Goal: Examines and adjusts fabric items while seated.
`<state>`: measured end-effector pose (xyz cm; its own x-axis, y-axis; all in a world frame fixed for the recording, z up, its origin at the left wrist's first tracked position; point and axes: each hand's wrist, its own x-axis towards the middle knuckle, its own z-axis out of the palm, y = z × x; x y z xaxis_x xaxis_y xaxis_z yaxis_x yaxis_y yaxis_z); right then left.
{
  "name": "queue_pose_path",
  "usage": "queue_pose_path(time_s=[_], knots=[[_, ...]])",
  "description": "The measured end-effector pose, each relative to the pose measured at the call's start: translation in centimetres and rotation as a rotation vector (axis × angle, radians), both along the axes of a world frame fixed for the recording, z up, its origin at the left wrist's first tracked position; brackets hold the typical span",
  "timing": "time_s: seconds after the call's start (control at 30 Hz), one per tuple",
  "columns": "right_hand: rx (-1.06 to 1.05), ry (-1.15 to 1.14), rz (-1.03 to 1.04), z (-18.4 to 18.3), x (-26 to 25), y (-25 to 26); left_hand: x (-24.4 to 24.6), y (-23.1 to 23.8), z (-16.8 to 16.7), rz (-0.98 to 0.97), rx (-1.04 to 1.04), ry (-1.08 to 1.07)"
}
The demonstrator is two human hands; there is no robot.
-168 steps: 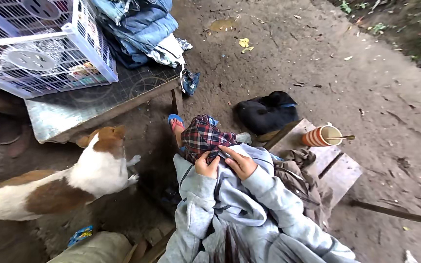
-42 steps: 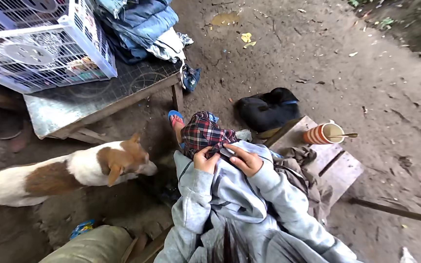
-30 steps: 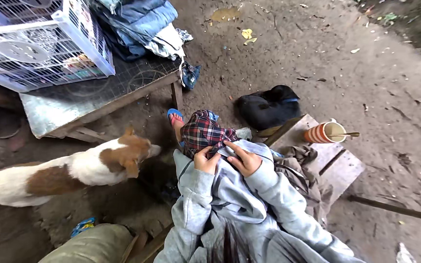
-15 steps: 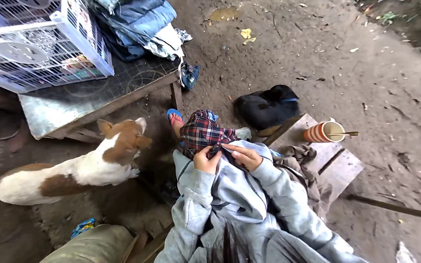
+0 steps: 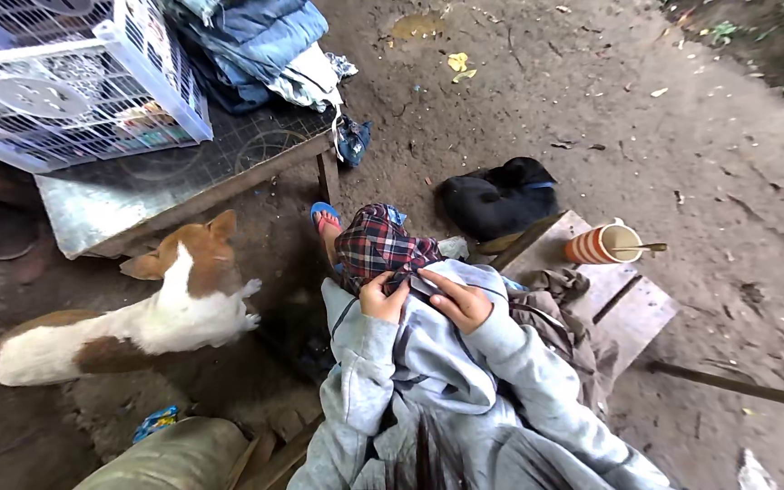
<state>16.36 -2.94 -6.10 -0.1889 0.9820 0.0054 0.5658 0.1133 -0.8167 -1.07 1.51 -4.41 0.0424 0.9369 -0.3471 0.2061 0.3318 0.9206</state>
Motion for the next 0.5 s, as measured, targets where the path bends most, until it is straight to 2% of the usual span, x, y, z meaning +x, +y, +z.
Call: queue_pose_path(time_s=[0.17, 0.33, 0.5], knots=[[-0.051, -0.13, -0.041, 0.9, -0.4, -0.2, 0.1, 0.0, 0.0, 0.015, -0.011, -0.017], [-0.063, -0.156, -0.056, 0.9, -1.1, 0.4, 0.0, -0.1, -0.2, 0.013, -0.002, -0.018], [-0.047, -0.151, -0.059, 0.6, -1.2, 0.3, 0.1, -0.2, -0.2, 0.093, -0.068, -0.144]])
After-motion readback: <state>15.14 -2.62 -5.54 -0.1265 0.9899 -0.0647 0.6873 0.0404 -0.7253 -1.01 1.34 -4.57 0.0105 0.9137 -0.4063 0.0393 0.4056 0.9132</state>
